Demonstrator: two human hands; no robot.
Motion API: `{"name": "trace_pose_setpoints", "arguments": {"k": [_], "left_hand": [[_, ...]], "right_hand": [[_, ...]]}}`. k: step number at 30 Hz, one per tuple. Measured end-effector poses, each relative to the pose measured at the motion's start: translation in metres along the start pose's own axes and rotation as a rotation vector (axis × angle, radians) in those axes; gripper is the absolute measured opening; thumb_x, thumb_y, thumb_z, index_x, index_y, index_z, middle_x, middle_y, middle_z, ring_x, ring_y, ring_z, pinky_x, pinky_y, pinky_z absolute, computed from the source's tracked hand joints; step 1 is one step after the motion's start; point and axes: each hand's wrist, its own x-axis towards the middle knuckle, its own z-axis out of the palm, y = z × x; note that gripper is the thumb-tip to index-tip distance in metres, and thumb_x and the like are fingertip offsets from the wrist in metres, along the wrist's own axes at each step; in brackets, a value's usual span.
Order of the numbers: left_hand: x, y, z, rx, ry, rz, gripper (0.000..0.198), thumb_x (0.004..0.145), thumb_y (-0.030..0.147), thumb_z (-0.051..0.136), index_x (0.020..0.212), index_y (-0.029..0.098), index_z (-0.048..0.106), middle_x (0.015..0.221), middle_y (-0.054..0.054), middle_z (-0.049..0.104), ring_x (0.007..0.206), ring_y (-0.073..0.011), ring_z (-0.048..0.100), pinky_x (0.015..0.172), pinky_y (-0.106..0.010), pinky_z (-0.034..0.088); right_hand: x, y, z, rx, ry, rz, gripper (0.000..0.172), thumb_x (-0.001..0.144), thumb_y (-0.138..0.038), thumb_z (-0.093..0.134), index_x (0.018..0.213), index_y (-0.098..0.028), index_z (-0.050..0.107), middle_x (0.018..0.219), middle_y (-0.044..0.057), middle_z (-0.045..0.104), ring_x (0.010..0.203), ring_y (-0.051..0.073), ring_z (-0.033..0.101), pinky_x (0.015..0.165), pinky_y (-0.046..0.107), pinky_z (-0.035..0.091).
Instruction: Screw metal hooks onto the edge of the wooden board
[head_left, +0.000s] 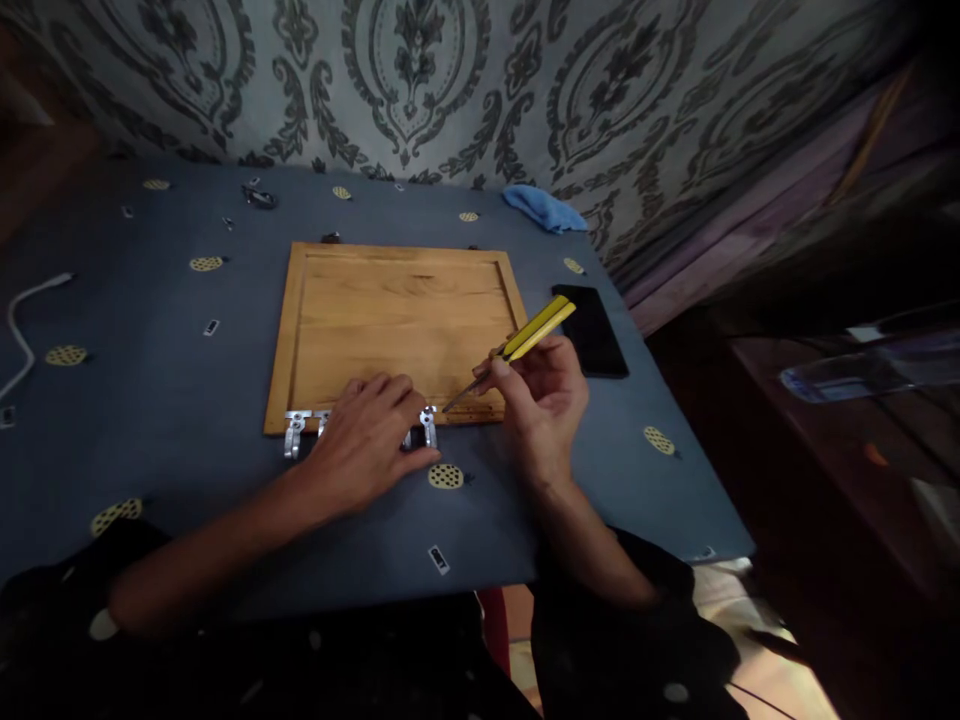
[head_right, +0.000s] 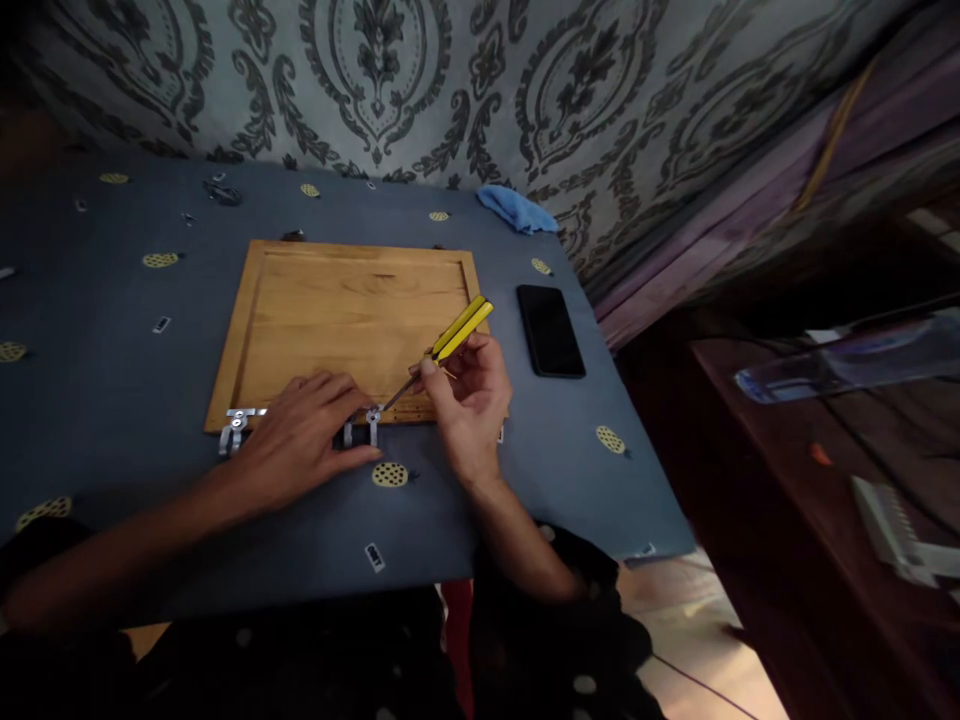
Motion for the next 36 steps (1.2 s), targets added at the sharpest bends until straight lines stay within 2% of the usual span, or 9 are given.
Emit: {"name": "trace_pose_setpoints", "arguments": {"k": [7,17,27,36], "left_hand": [[-0.0004,-0.0019,0.0024,0.011,0.025,0.015,0.039,0.09,0.049,0.071,0.112,0.017,0.064,0.109,-0.008,0.064,0.104,-0.0288,0.057,0.088,-0.042,0.045],[0.0001,0.0,0.0008,0.011,0.007,0.004,0.041,0.09,0.049,0.071,0.114,0.016,0.064,0.112,-0.008,0.064,0.108,-0.0296,0.058,0.091,-0.044,0.046],[0.0005,0.0011,-0.0021,0.018,-0.021,-0.003,0.042,0.09,0.05,0.071,0.114,0.016,0.063,0.113,-0.009,0.064,0.11,-0.03,0.057,0.092,-0.044,0.045],[-0.0003,-0.001,0.0026,0.024,0.028,0.021,0.04,0.09,0.05,0.071,0.11,0.017,0.062,0.111,-0.008,0.064,0.108,-0.0289,0.057,0.09,-0.043,0.046]], "right_hand": [[-0.0043,-0.0029,0.0012,-0.04,-0.076,-0.014,0.03,0.081,-0.032,0.075,0.094,-0.027,0.048,0.085,-0.004,0.06,0.071,0.013,0.064,0.061,0.029,0.062],[-0.0094,-0.0052,0.0055,-0.11,-0.11,0.015,0.035,0.079,-0.034,0.078,0.093,-0.028,0.047,0.084,-0.003,0.058,0.072,0.014,0.062,0.064,0.03,0.059],[-0.0112,-0.0022,0.0058,-0.128,-0.124,-0.009,0.028,0.082,-0.028,0.073,0.095,-0.027,0.049,0.087,-0.002,0.059,0.074,0.014,0.062,0.067,0.032,0.058],[-0.0105,-0.0027,0.0064,-0.122,-0.141,-0.009,0.032,0.08,-0.031,0.076,0.095,-0.028,0.048,0.086,-0.003,0.058,0.074,0.014,0.062,0.067,0.031,0.058]]}}
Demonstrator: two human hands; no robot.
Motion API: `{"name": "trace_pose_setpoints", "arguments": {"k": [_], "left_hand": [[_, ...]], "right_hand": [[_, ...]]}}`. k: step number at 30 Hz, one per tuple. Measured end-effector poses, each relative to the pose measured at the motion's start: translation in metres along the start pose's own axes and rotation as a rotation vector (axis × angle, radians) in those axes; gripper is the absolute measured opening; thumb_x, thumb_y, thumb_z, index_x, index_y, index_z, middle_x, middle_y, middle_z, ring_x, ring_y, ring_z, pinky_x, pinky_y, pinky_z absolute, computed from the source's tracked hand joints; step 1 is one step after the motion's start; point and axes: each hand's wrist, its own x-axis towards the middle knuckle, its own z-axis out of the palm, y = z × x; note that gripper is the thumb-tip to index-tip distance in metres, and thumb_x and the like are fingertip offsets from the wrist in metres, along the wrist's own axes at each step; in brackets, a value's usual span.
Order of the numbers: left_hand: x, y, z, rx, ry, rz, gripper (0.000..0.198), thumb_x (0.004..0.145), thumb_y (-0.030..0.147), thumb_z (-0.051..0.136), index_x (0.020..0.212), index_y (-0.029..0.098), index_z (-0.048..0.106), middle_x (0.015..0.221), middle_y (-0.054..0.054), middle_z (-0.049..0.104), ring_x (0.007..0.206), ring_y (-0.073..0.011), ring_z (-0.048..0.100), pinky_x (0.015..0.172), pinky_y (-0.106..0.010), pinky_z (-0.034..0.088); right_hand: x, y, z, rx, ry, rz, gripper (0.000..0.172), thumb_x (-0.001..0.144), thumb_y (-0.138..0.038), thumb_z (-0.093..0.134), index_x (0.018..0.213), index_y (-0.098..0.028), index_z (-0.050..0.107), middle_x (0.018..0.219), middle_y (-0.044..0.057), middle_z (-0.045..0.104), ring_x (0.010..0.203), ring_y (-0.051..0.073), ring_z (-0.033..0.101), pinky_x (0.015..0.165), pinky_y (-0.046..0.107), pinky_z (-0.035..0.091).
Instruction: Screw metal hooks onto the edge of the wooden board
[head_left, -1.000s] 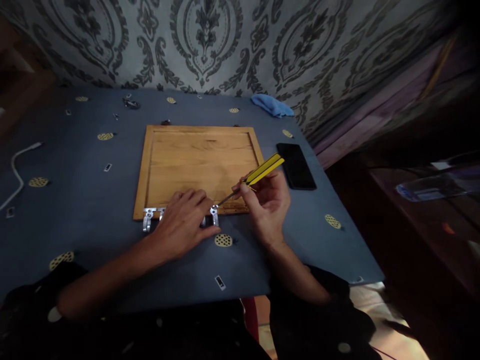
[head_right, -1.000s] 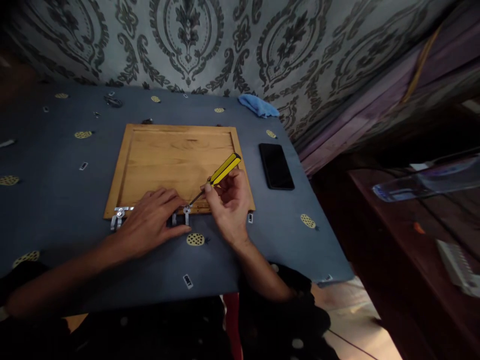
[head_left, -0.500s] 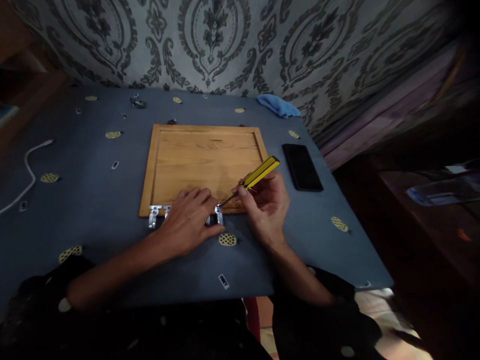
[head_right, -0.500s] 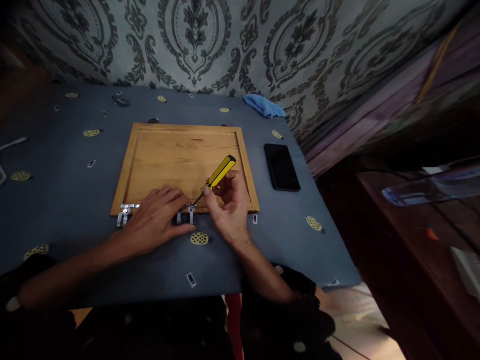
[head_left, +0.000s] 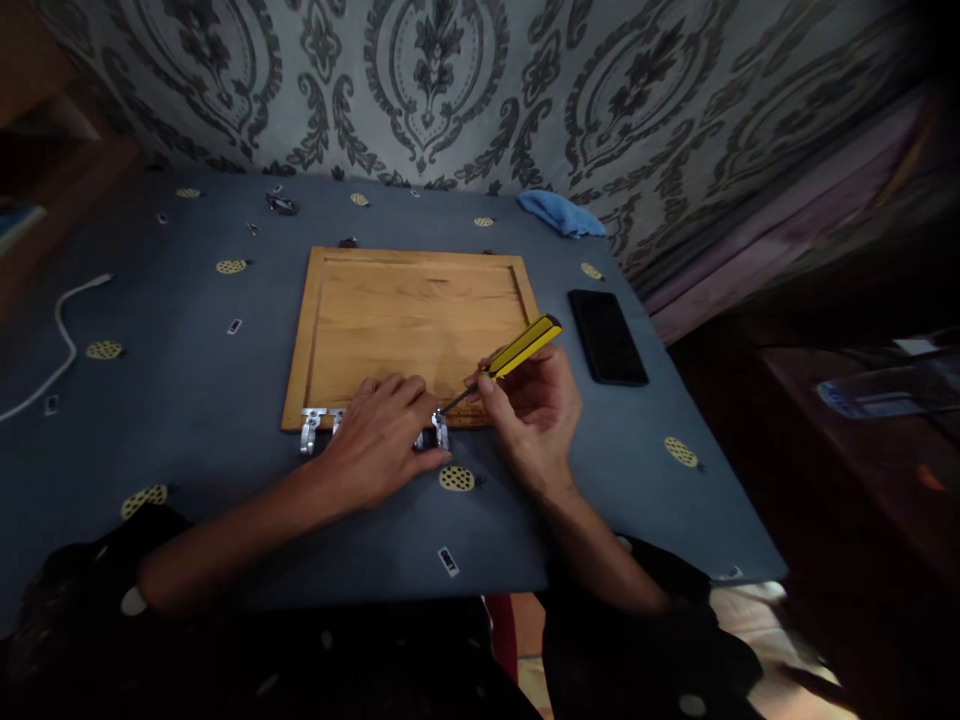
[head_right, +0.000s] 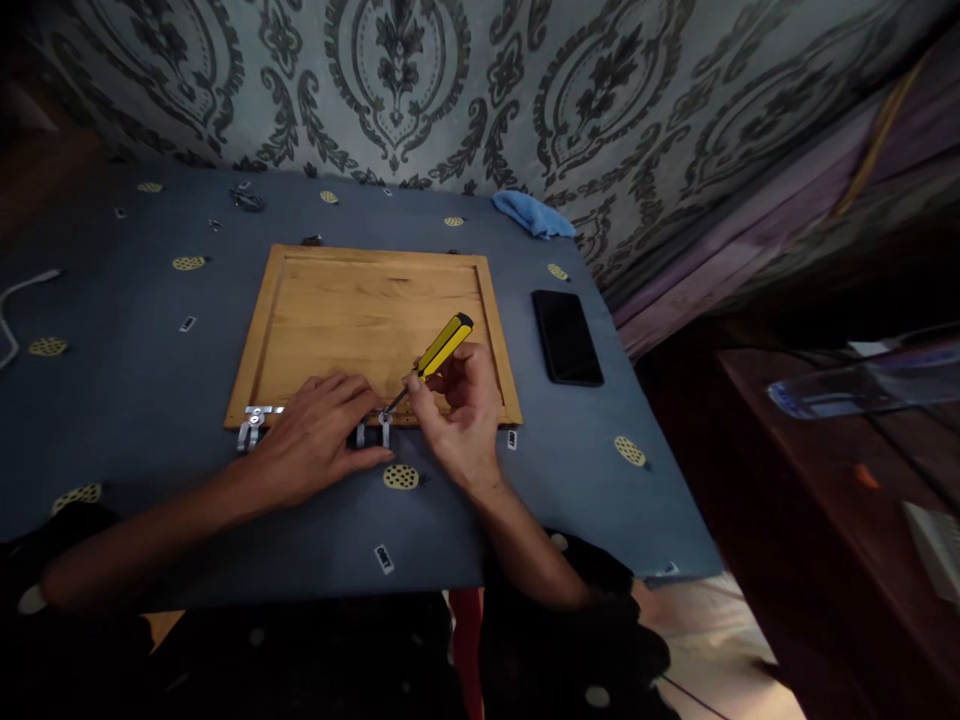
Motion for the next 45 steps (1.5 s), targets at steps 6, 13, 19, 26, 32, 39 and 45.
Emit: {"name": "trace_pose_setpoints", "arguments": {"k": [6,13,19,26,32,39,45], "left_hand": [[-0.001,-0.001,0.002,-0.035,0.015,0.001,0.039,0.093,0.049,0.067,0.113,0.015,0.063,0.115,-0.01,0.063,0.111,-0.0305,0.056,0.093,-0.045,0.045],[-0.001,-0.002,0.002,-0.024,0.006,-0.002,0.042,0.091,0.049,0.069,0.116,0.016,0.062,0.115,-0.01,0.063,0.11,-0.0303,0.056,0.093,-0.045,0.045],[-0.001,-0.002,0.003,-0.036,0.022,0.01,0.044,0.092,0.048,0.069,0.121,0.017,0.06,0.116,-0.009,0.064,0.11,-0.0299,0.056,0.092,-0.044,0.045],[-0.001,-0.001,0.001,-0.038,0.015,0.005,0.044,0.091,0.049,0.07,0.12,0.017,0.061,0.115,-0.009,0.064,0.11,-0.0306,0.057,0.092,-0.044,0.045],[-0.001,-0.001,0.0,-0.026,0.009,0.009,0.042,0.091,0.048,0.07,0.118,0.016,0.062,0.115,-0.009,0.064,0.11,-0.0303,0.057,0.092,-0.043,0.045],[-0.001,-0.002,0.002,-0.014,0.02,0.012,0.043,0.09,0.049,0.071,0.116,0.016,0.062,0.116,-0.009,0.064,0.111,-0.0303,0.057,0.092,-0.043,0.046],[0.0,-0.002,0.001,-0.009,0.004,0.005,0.043,0.09,0.049,0.071,0.116,0.017,0.062,0.116,-0.009,0.064,0.11,-0.0298,0.057,0.091,-0.042,0.046]], "right_hand": [[-0.001,0.001,-0.002,-0.06,-0.011,-0.059,0.032,0.079,-0.028,0.077,0.093,-0.027,0.048,0.085,-0.003,0.062,0.073,0.014,0.062,0.069,0.032,0.057],[0.002,-0.003,-0.002,-0.044,-0.04,-0.027,0.032,0.074,-0.033,0.084,0.093,-0.026,0.059,0.075,-0.005,0.059,0.062,0.012,0.055,0.056,0.027,0.05],[0.003,-0.012,-0.001,0.054,-0.139,0.093,0.028,0.072,-0.04,0.086,0.086,-0.024,0.069,0.084,-0.001,0.069,0.064,0.012,0.061,0.056,0.026,0.055],[0.004,-0.012,-0.008,0.17,-0.237,0.159,0.034,0.085,-0.05,0.075,0.106,-0.025,0.068,0.088,0.0,0.073,0.059,0.011,0.067,0.062,0.028,0.061],[0.006,-0.009,-0.009,0.158,-0.262,0.107,0.036,0.089,-0.048,0.072,0.114,-0.024,0.067,0.089,0.001,0.073,0.062,0.012,0.071,0.06,0.028,0.062],[0.008,-0.011,-0.007,0.151,-0.205,0.108,0.029,0.082,-0.043,0.079,0.096,-0.024,0.063,0.088,-0.001,0.074,0.056,0.011,0.068,0.053,0.027,0.059],[0.009,-0.013,-0.008,0.205,-0.196,0.113,0.031,0.077,-0.042,0.085,0.09,-0.024,0.063,0.079,-0.004,0.071,0.053,0.01,0.065,0.052,0.025,0.059]]}}
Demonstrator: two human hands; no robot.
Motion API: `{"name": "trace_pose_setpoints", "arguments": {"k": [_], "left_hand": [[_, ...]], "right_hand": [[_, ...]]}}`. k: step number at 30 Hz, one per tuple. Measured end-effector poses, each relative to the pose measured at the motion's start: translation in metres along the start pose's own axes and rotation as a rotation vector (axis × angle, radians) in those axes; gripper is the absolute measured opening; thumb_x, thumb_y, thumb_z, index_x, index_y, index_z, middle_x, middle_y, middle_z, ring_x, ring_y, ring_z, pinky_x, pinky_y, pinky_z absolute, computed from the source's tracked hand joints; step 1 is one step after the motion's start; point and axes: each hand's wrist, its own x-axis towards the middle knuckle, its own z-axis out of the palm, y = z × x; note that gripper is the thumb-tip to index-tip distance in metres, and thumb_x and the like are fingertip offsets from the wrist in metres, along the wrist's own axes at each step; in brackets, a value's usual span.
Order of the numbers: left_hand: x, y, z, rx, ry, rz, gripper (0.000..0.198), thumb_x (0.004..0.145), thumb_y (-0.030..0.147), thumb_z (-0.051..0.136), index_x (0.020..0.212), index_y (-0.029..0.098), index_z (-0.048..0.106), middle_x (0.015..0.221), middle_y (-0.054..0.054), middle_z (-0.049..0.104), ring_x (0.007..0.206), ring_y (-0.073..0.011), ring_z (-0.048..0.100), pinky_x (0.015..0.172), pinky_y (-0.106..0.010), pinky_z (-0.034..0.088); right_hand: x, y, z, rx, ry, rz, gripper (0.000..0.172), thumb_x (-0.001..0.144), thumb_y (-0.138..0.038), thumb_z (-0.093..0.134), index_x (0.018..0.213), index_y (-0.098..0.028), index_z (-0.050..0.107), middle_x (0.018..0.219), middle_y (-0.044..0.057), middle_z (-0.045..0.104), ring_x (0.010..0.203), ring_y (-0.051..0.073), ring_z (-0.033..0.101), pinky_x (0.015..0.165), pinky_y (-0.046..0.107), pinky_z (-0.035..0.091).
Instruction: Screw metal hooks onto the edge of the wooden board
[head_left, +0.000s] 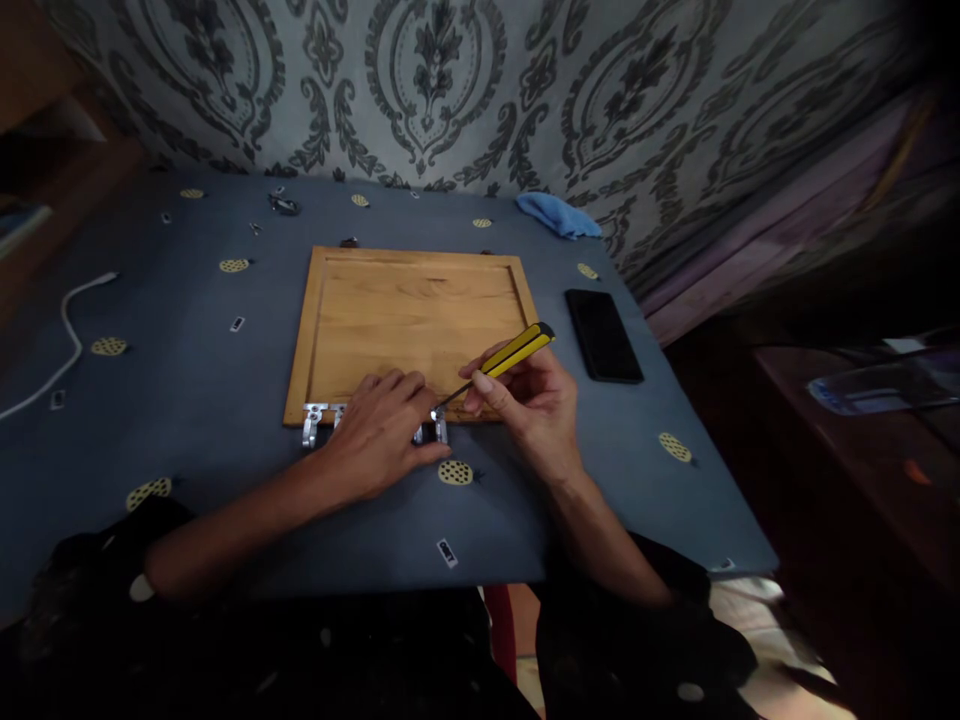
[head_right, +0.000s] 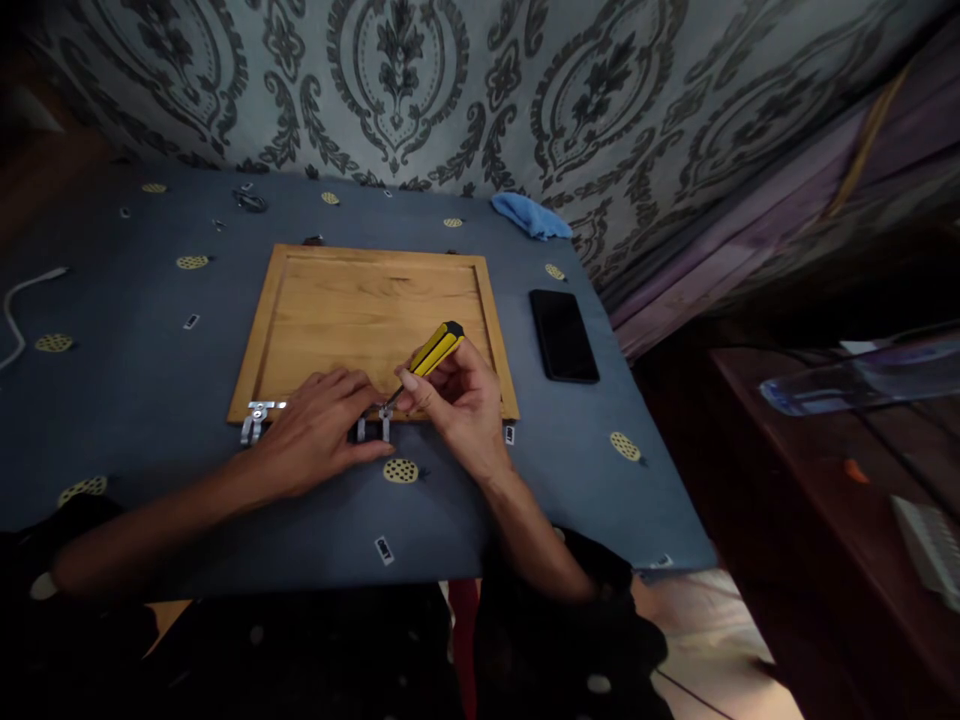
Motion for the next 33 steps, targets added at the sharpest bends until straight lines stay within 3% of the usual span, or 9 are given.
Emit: {"name": "trace_pose_setpoints", "arguments": {"k": [5,10,19,24,33], "left_hand": [[0.0,-0.0004,0.0013,0.006,0.008,0.009,0.042,0.09,0.051,0.07,0.113,0.017,0.062,0.113,-0.008,0.064,0.108,-0.029,0.057,0.09,-0.042,0.045],[-0.0003,-0.0013,0.0017,-0.001,0.015,0.015,0.041,0.09,0.05,0.071,0.111,0.017,0.062,0.111,-0.008,0.064,0.107,-0.0295,0.058,0.089,-0.042,0.046],[-0.0002,-0.0011,0.002,-0.014,0.013,0.006,0.043,0.09,0.049,0.072,0.114,0.015,0.063,0.114,-0.009,0.064,0.11,-0.0306,0.058,0.092,-0.044,0.046],[0.0004,0.0,-0.001,-0.033,-0.02,0.001,0.044,0.091,0.049,0.07,0.116,0.014,0.063,0.115,-0.01,0.063,0.11,-0.0317,0.057,0.093,-0.046,0.045],[0.0009,0.0003,0.0011,-0.024,-0.003,-0.005,0.043,0.089,0.048,0.072,0.115,0.015,0.063,0.115,-0.009,0.064,0.111,-0.0311,0.058,0.093,-0.045,0.046]], "right_hand": [[-0.0017,0.0012,-0.0044,0.0,-0.026,0.037,0.035,0.085,-0.046,0.076,0.112,-0.024,0.07,0.091,0.001,0.075,0.059,0.01,0.067,0.061,0.028,0.061],[-0.0009,0.0002,-0.0033,-0.016,-0.032,0.013,0.025,0.085,-0.041,0.077,0.103,-0.024,0.072,0.086,-0.001,0.073,0.061,0.011,0.07,0.058,0.026,0.06],[-0.0016,0.0002,-0.0003,-0.07,0.041,0.007,0.034,0.077,-0.049,0.083,0.091,-0.022,0.066,0.071,-0.004,0.069,0.053,0.011,0.066,0.051,0.025,0.059],[-0.0015,-0.0011,-0.0003,-0.091,0.124,-0.057,0.03,0.078,-0.045,0.083,0.087,-0.023,0.065,0.068,-0.005,0.067,0.049,0.01,0.063,0.049,0.024,0.056],[-0.0042,0.0061,0.0006,-0.169,0.03,-0.026,0.027,0.084,-0.045,0.077,0.091,-0.023,0.063,0.07,-0.005,0.064,0.053,0.01,0.063,0.054,0.025,0.056]]}}
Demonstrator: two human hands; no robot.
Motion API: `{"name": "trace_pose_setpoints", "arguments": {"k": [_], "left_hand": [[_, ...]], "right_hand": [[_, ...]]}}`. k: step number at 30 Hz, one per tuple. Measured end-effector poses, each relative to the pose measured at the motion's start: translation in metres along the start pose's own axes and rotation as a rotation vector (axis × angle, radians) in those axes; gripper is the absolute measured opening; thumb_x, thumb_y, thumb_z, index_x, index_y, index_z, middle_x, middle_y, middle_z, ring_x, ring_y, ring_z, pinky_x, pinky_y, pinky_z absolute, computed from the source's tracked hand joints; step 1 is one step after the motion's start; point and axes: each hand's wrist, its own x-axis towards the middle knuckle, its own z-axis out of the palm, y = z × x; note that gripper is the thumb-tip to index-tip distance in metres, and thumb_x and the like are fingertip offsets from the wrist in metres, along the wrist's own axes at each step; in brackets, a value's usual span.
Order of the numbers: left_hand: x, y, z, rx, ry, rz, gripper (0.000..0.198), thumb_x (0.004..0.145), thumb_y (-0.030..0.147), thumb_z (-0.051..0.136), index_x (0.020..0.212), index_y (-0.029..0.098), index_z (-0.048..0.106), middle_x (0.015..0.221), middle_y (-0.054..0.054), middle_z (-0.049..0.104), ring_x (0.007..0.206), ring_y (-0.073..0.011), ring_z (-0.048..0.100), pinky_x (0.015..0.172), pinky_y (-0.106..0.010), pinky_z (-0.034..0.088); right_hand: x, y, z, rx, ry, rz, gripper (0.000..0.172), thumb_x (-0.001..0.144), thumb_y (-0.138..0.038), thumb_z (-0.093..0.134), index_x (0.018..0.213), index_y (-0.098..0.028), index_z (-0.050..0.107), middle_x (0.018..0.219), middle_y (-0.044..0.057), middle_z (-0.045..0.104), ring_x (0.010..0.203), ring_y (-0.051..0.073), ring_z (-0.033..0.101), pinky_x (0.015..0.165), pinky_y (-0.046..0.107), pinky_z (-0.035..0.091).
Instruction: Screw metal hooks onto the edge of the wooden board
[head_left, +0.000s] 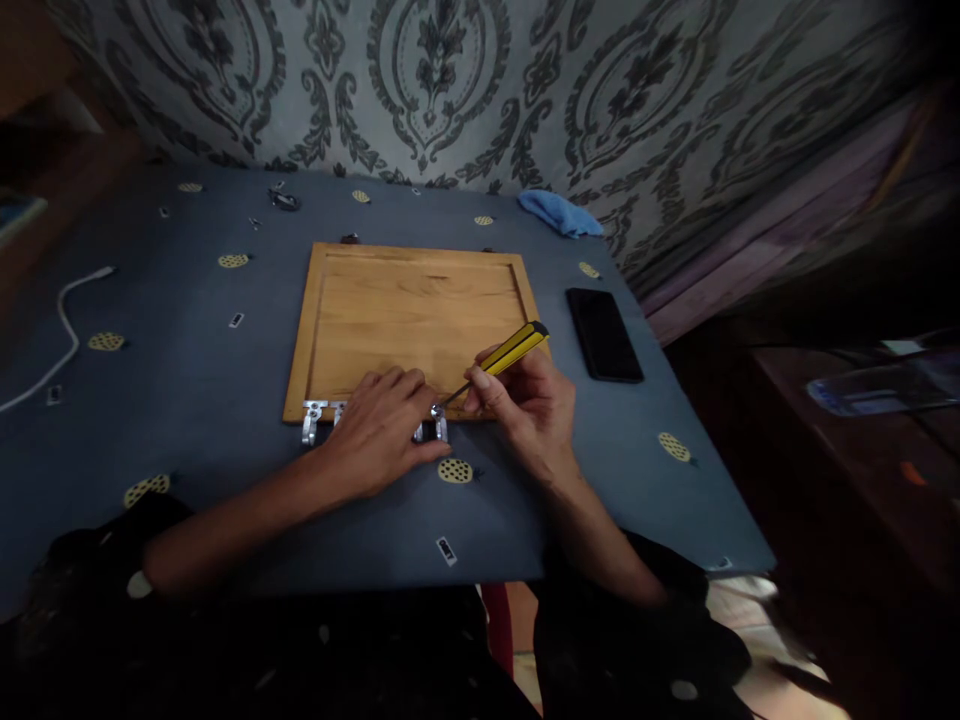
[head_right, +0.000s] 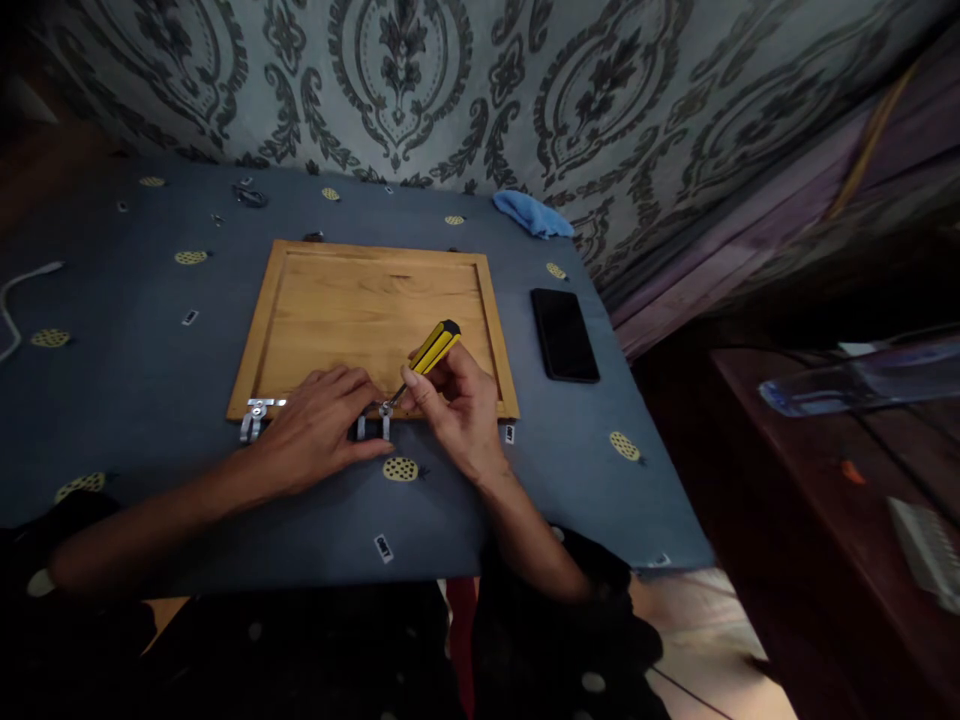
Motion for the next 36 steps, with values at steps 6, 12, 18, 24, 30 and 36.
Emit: {"name": "trace_pose_setpoints", "arguments": {"k": [6,12,18,24,30,36], "left_hand": [[-0.001,0.001,-0.002,-0.016,-0.004,-0.04,0.044,0.087,0.048,0.075,0.116,0.017,0.064,0.113,-0.009,0.064,0.11,-0.0304,0.059,0.092,-0.043,0.046],[-0.0022,0.0006,-0.0043,-0.013,0.003,-0.066,0.046,0.085,0.052,0.076,0.113,0.017,0.064,0.111,-0.009,0.065,0.107,-0.0299,0.059,0.092,-0.043,0.047],[-0.0034,-0.0024,-0.0002,-0.015,0.053,-0.043,0.044,0.085,0.053,0.076,0.11,0.018,0.065,0.109,-0.007,0.065,0.106,-0.0283,0.06,0.091,-0.041,0.047],[-0.0027,-0.003,0.0023,-0.017,0.071,-0.028,0.045,0.085,0.054,0.075,0.11,0.019,0.065,0.108,-0.007,0.065,0.104,-0.0293,0.059,0.089,-0.042,0.046],[-0.0008,-0.0007,-0.0029,-0.03,0.026,-0.043,0.041,0.085,0.05,0.076,0.107,0.018,0.065,0.106,-0.006,0.065,0.105,-0.0289,0.059,0.088,-0.041,0.045],[-0.0003,-0.0016,-0.002,-0.035,0.032,-0.04,0.04,0.085,0.05,0.077,0.105,0.018,0.066,0.106,-0.007,0.066,0.104,-0.0288,0.059,0.088,-0.041,0.046]], "right_hand": [[0.0001,-0.0008,-0.0016,-0.119,-0.028,-0.032,0.022,0.088,-0.041,0.073,0.089,-0.023,0.061,0.065,-0.006,0.062,0.051,0.01,0.061,0.053,0.025,0.052],[-0.0008,-0.002,-0.0016,-0.143,-0.033,-0.039,0.018,0.089,-0.037,0.071,0.089,-0.023,0.06,0.064,-0.006,0.062,0.052,0.01,0.061,0.053,0.025,0.05],[-0.0013,-0.0037,-0.0002,-0.135,-0.02,-0.031,0.02,0.088,-0.04,0.072,0.09,-0.023,0.06,0.063,-0.006,0.062,0.052,0.011,0.061,0.054,0.027,0.051],[-0.0018,-0.0059,0.0004,-0.125,-0.018,-0.021,0.024,0.087,-0.043,0.073,0.086,-0.023,0.059,0.064,-0.005,0.062,0.054,0.011,0.061,0.055,0.027,0.052],[-0.0028,-0.0041,-0.0001,-0.022,-0.006,0.005,0.022,0.086,-0.04,0.075,0.089,-0.023,0.062,0.068,-0.005,0.062,0.054,0.01,0.062,0.054,0.025,0.054],[-0.003,-0.0049,-0.0003,0.025,0.06,-0.023,0.021,0.086,-0.04,0.076,0.09,-0.023,0.064,0.072,-0.005,0.064,0.053,0.009,0.063,0.053,0.024,0.055]]}}
